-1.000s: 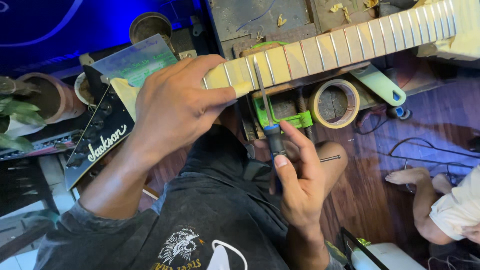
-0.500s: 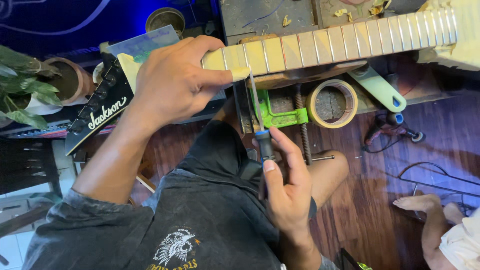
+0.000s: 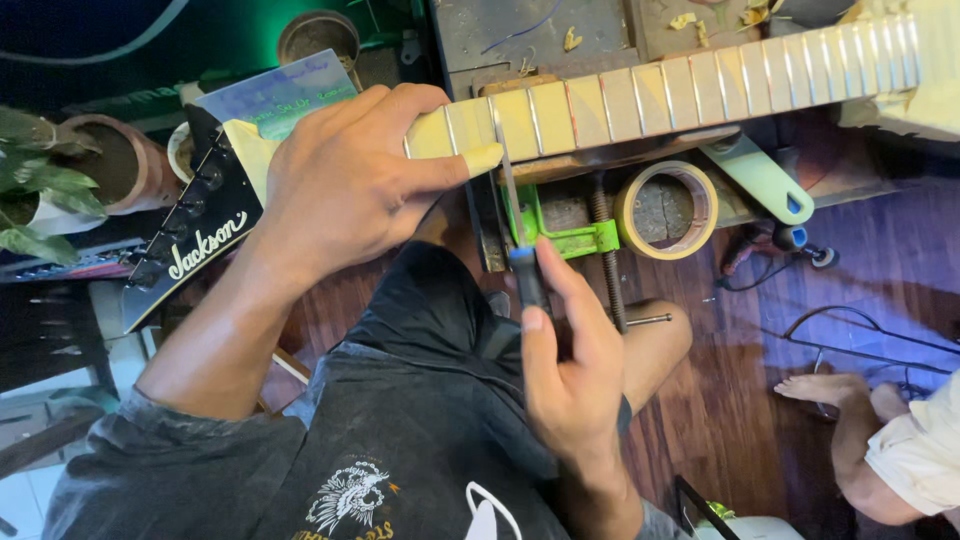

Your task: The person uses a metal file to smooth the edges of the frets on a guitar neck clamped in a workbench. The fretboard is protected with masking tape, and the person works methodically along the frets.

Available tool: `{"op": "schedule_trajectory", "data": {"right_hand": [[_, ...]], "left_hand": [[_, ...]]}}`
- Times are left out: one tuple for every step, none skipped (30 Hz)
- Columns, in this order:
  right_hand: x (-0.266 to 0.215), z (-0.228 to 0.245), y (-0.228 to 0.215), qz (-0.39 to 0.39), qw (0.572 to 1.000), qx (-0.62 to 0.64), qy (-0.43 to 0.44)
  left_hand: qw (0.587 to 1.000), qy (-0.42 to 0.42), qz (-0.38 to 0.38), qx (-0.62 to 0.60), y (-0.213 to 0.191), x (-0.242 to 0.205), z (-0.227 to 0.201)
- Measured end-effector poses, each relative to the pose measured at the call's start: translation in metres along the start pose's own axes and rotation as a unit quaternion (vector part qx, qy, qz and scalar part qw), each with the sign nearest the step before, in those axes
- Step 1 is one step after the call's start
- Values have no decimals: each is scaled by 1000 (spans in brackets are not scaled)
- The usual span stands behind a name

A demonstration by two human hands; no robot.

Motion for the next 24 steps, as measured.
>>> {"op": "schedule_trajectory", "data": {"right_hand": [[-11, -1, -4, 2, 1000, -9, -13], [-20, -2, -8, 0, 999, -17, -30], [-8, -1, -5, 0, 999, -18, -30], [2, 2, -2, 7, 998, -35, -50], [11, 4, 0, 15, 996, -52, -70], [22, 6, 10, 12, 996, -53, -69], [32, 9, 18, 6, 994, -61, -92], [44, 12, 27, 0, 991, -69, -118], [39, 11, 23, -1, 991, -69, -118], [34, 9, 19, -2, 992, -67, -107], [28, 8, 16, -3, 993, -65, -96], [13, 5, 8, -1, 993, -67, -96], [-1, 2, -1, -4, 994, -80, -77], [-17, -1, -9, -8, 994, -91, -57], [-13, 1, -6, -5, 994, -90, -56], [-9, 4, -4, -1, 994, -82, -78], [-7, 7, -2, 2, 992, -74, -99], [7, 8, 6, 1, 992, -75, -98], [20, 10, 14, 3, 988, -90, -124], [32, 13, 22, 3, 983, -103, -151], [32, 14, 21, 1, 983, -102, -150], [35, 13, 21, 2, 991, -84, -108], [37, 12, 21, 4, 996, -65, -65], [24, 8, 13, 4, 996, -65, -66]], "left_hand": [[1000, -3, 13, 3, 1, -1, 0], [1000, -2, 23, 7, 2, 0, 1], [1000, -2, 23, 6, 1, 2, 2], [999, -3, 31, 8, 1, 2, 1], [999, -4, 39, 10, 0, 2, -1], [999, -2, 38, 8, 0, 2, -1], [999, 2, 38, 12, -1, 1, -1], [999, 5, 37, 19, -1, 1, -1], [999, 7, 35, 18, -1, 2, -1], [999, 8, 37, 23, -2, 2, -1], [999, 10, 39, 28, -2, 2, -1], [999, 7, 39, 27, -1, 2, -1], [999, 8, 37, 31, 0, 3, -2], [999, 10, 37, 37, -1, 2, -2], [999, 7, 39, 37, -1, 2, 0], [999, 8, 41, 33, -1, 3, 0], [999, 8, 43, 28, 0, 3, -1], [999, 9, 44, 27, 0, 4, 0], [999, 13, 45, 27, -1, 4, 0], [998, 17, 46, 28, -2, 4, 0], [998, 19, 46, 27, -2, 2, -1], [999, 11, 43, 17, -1, 1, 0], [999, 3, 40, 7, -1, 1, 2], [999, 3, 40, 8, -1, 1, 1]]}}
Point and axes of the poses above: each hand's wrist, its own x-axis towards the middle knuckle, its own y-axis out of the palm, z = x × y, the point moved 3 cm from there along x, towards the middle knuckle, and after that the axes turned 13 degrees about -z, right-handed, at the moved point
